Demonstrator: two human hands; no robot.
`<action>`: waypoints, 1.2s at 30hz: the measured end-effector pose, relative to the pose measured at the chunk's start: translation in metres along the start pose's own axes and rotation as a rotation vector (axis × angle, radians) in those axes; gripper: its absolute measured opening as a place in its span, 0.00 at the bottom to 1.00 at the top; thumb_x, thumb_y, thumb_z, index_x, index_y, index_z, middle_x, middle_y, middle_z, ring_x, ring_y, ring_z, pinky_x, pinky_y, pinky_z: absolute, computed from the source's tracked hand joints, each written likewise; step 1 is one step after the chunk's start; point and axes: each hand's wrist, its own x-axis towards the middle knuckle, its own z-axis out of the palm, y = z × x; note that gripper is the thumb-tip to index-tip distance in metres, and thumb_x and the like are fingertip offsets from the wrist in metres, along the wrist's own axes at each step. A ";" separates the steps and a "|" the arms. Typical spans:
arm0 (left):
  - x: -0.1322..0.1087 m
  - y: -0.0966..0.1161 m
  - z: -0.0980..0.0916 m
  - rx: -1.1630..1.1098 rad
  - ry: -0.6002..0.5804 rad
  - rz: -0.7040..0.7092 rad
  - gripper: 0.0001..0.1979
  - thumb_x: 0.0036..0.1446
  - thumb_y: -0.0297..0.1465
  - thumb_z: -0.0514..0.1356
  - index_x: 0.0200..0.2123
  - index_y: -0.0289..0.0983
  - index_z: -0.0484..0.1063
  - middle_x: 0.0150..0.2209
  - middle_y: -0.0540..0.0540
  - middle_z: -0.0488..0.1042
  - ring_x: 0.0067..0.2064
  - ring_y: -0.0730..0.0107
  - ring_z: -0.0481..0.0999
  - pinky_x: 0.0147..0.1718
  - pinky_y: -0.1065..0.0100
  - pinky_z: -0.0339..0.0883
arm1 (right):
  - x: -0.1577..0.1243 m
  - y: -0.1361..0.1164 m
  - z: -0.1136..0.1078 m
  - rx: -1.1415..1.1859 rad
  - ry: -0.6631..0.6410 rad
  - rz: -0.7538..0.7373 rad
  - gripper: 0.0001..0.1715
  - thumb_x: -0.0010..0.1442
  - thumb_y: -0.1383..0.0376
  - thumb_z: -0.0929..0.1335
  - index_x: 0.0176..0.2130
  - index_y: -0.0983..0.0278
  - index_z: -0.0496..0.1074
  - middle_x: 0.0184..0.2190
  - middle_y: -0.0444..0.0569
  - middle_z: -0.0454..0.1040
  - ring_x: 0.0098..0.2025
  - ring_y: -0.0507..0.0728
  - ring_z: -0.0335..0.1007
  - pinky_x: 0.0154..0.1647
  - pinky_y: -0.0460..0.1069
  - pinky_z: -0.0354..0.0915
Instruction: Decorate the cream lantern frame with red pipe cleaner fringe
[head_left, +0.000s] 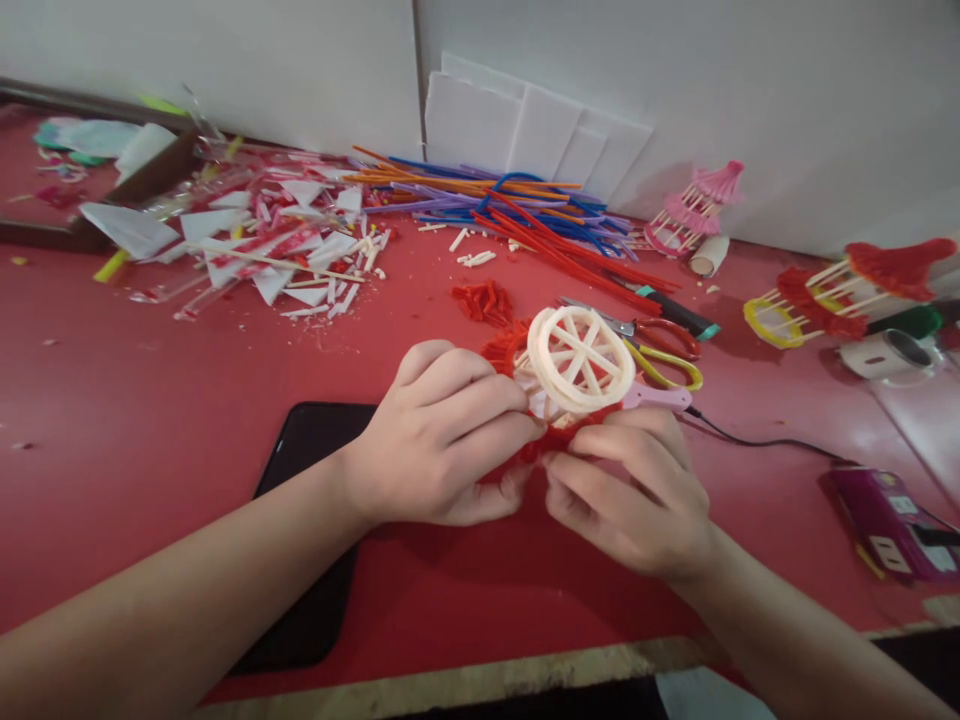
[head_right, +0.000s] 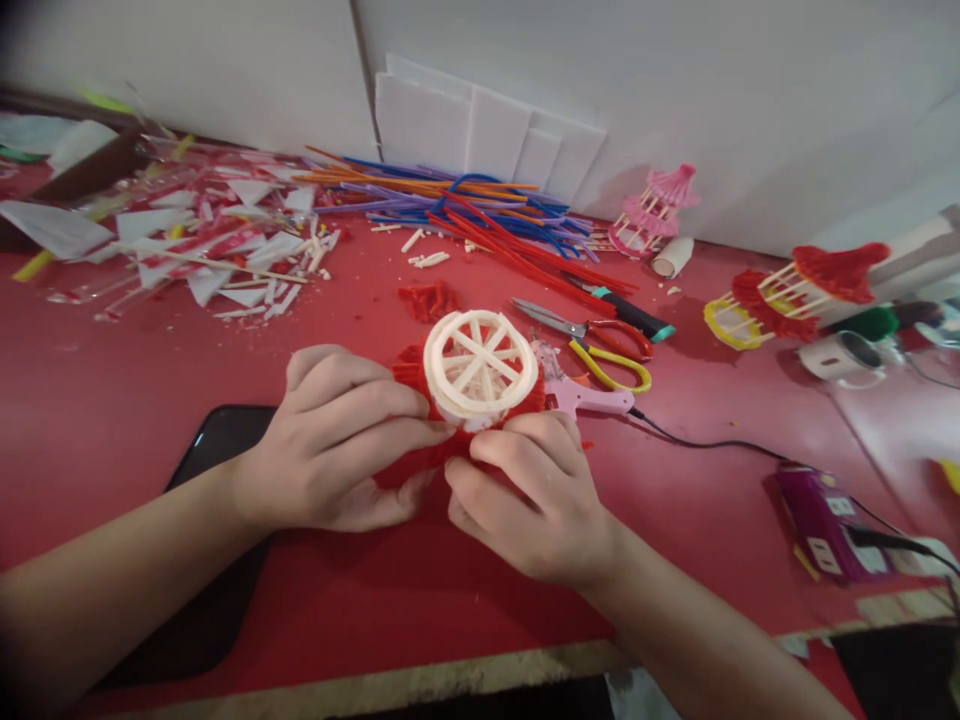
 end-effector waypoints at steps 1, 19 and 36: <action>0.000 0.000 0.000 -0.003 0.002 0.002 0.11 0.56 0.38 0.65 0.41 0.40 0.73 0.36 0.49 0.81 0.38 0.61 0.75 0.37 0.58 0.62 | 0.000 0.000 0.000 0.006 0.001 0.006 0.06 0.57 0.71 0.73 0.36 0.62 0.76 0.33 0.47 0.76 0.36 0.55 0.68 0.37 0.52 0.70; -0.001 0.002 0.000 0.017 0.009 -0.017 0.10 0.57 0.38 0.64 0.40 0.41 0.73 0.36 0.49 0.80 0.38 0.60 0.75 0.37 0.59 0.61 | 0.001 -0.003 0.000 -0.038 -0.005 0.027 0.05 0.56 0.72 0.72 0.34 0.63 0.74 0.32 0.46 0.77 0.35 0.55 0.69 0.38 0.53 0.67; 0.000 0.003 0.002 -0.009 0.013 -0.032 0.10 0.55 0.37 0.65 0.39 0.40 0.74 0.37 0.48 0.81 0.38 0.59 0.73 0.36 0.57 0.59 | -0.001 -0.006 0.004 -0.062 0.013 0.051 0.06 0.56 0.72 0.73 0.36 0.63 0.76 0.32 0.46 0.77 0.35 0.55 0.67 0.38 0.53 0.66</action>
